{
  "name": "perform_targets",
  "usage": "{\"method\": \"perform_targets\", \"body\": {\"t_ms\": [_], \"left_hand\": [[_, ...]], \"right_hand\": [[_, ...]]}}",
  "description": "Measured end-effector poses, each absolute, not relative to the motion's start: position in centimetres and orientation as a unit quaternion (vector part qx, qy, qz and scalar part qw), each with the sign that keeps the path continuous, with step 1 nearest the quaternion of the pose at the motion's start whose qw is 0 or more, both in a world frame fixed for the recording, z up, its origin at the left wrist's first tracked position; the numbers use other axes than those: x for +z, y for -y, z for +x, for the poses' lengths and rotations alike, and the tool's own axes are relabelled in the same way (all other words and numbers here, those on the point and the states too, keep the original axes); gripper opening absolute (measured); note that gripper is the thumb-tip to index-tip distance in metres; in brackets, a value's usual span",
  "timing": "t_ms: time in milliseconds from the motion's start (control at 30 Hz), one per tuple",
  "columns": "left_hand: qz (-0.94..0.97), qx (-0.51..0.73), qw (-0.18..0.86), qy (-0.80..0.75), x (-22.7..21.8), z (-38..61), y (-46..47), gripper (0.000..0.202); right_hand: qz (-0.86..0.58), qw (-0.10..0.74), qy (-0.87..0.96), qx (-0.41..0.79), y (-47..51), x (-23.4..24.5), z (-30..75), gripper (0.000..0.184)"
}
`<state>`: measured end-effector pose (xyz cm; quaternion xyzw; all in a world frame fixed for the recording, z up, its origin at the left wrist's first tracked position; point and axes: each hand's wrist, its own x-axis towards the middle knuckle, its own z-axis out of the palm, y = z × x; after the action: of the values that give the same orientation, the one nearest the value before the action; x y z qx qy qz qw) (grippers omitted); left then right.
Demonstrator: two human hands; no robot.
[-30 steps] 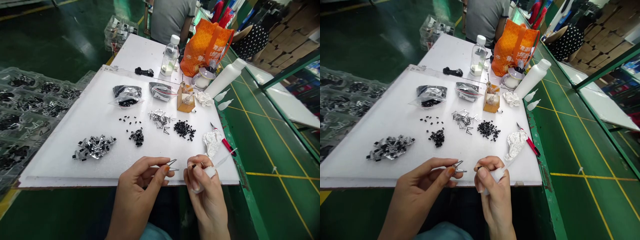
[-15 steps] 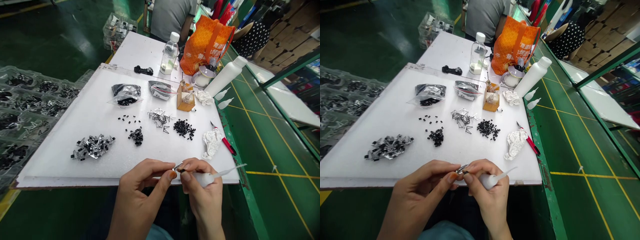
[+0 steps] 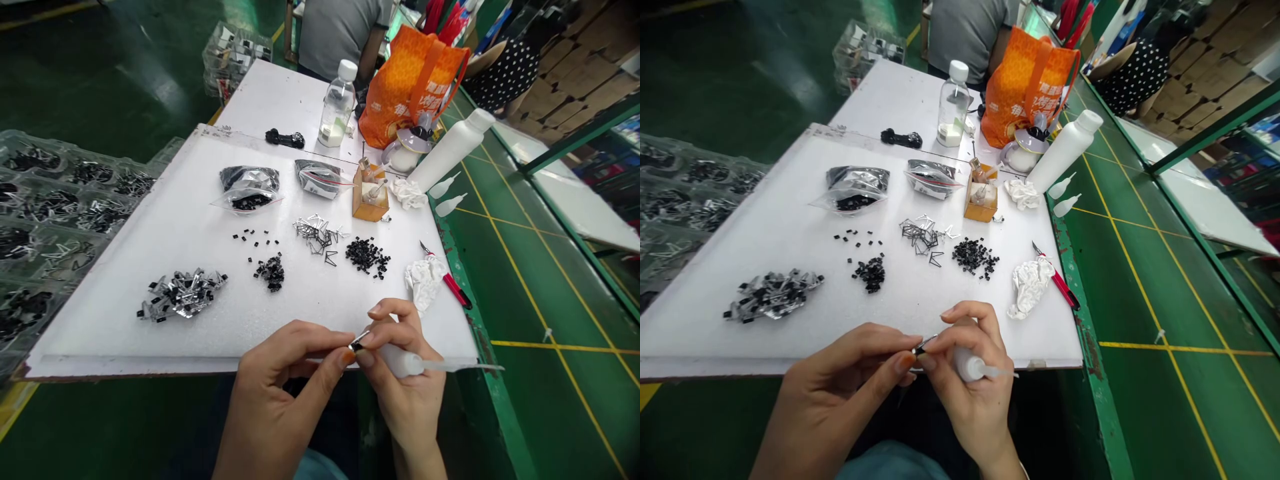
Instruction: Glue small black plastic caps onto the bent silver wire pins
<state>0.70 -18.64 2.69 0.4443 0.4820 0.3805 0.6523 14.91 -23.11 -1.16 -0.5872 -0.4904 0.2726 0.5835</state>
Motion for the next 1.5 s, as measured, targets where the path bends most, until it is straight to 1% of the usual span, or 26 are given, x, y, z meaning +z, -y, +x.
{"method": "perform_targets", "body": {"t_ms": [100,300,567,700,800,933,1100,1133,1200,1267,1300,1333,1367,1433,1500], "left_hand": [[0.453,0.384,0.647,-0.479,2.5,0.6,18.6,0.019],[0.496,0.371,0.641,-0.453,2.2,0.2,18.3,0.017],[0.454,0.369,0.645,-0.492,3.2,0.8,18.6,0.015],[0.460,0.370,0.641,-0.491,3.4,0.9,18.6,0.016],[0.451,0.364,0.647,-0.495,3.4,1.0,18.6,0.011],[0.383,0.347,0.698,-0.496,2.9,1.0,18.3,0.002],[0.235,0.312,0.816,-0.426,1.9,0.6,17.6,0.016],[0.207,0.313,0.827,-0.418,1.8,0.4,17.5,0.018],[0.156,0.318,0.840,-0.412,1.9,0.2,17.4,0.018],[0.120,0.316,0.851,-0.403,2.3,0.0,17.3,0.019],[0.107,0.313,0.855,-0.400,2.5,-0.2,17.3,0.019],[0.098,0.311,0.858,-0.397,2.6,-0.3,17.2,0.020],[0.091,0.309,0.860,-0.395,2.7,-0.4,17.2,0.020],[0.082,0.307,0.863,-0.392,2.9,-0.7,17.2,0.020],[0.071,0.314,0.866,-0.382,2.8,-0.9,17.2,0.020]], "right_hand": [[-0.583,0.589,0.488,0.273,23.2,-1.0,14.9,0.014],[-0.573,0.602,0.493,0.256,23.2,-1.2,14.8,0.016],[-0.564,0.630,0.456,0.278,23.2,-1.8,14.7,0.021],[-0.563,0.636,0.441,0.289,23.0,-1.7,14.7,0.019],[-0.571,0.637,0.429,0.290,22.9,-1.6,14.4,0.018],[-0.572,0.641,0.437,0.265,22.6,-1.9,14.5,0.019],[-0.590,0.651,0.358,0.316,19.2,-1.2,18.1,0.022],[-0.592,0.656,0.352,0.308,17.7,-0.9,19.4,0.022],[-0.599,0.668,0.362,0.253,14.1,-0.3,22.2,0.025],[-0.620,0.652,0.393,0.190,10.2,0.1,24.8,0.035],[-0.638,0.631,0.416,0.150,8.4,0.2,25.9,0.040],[-0.659,0.595,0.445,0.119,6.8,0.2,26.8,0.045],[-0.671,0.550,0.487,0.101,5.5,0.2,27.4,0.045],[-0.676,0.473,0.558,0.082,3.7,0.1,28.0,0.038],[-0.669,0.442,0.594,0.070,2.9,0.0,27.9,0.028]]}}
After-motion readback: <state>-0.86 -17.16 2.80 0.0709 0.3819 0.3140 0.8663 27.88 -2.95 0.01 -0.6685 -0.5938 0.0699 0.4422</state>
